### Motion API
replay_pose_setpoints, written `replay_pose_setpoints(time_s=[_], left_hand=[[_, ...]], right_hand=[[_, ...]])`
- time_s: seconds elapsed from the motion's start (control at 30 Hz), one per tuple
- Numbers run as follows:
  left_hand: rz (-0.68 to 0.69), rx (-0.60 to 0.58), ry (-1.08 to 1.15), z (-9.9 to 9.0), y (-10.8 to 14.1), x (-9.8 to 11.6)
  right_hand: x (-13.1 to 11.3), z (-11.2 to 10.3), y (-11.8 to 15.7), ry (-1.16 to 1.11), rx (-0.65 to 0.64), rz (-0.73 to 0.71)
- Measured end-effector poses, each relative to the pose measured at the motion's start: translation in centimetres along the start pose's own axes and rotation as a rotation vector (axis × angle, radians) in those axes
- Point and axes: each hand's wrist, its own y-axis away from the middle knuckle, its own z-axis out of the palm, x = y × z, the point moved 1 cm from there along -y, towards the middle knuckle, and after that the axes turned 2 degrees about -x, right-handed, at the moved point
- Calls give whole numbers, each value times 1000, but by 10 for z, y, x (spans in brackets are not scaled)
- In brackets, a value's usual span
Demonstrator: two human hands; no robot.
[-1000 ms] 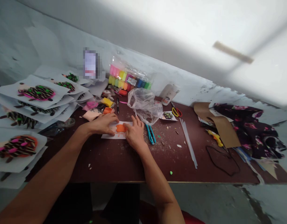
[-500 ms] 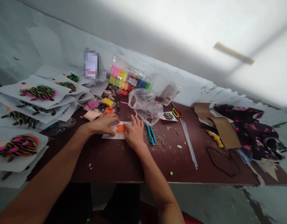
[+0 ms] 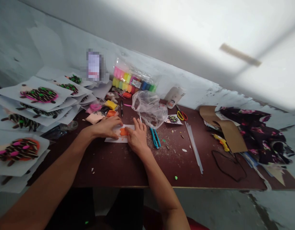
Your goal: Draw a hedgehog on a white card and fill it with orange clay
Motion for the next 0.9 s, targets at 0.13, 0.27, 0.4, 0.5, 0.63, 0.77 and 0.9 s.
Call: replay_pose_setpoints(time_s=[0.13,0.27,0.4,0.5,0.63,0.77,0.9], left_hand=[[-2,-9,-3,-2,1,1],[9,-10,-18,-2,1,1],[11,-2,-36,-1,1,1],[1,1,-33,-2,1,2],[-5,2,-28,-3,3,4],[-10,-3,-21,-3,3,4],[-2,-2,-17,-2,1,2]], right_hand=[[2,-1,0,6,-16,21],[7,-4,2,-1,13,66],[10,-7,6,10,25,103],[6,-5,7,12,-16,81],[5,-2,6,8,-51,72],[10,-4,9,15,-1,118],[13,-5,15,51,-18,144]])
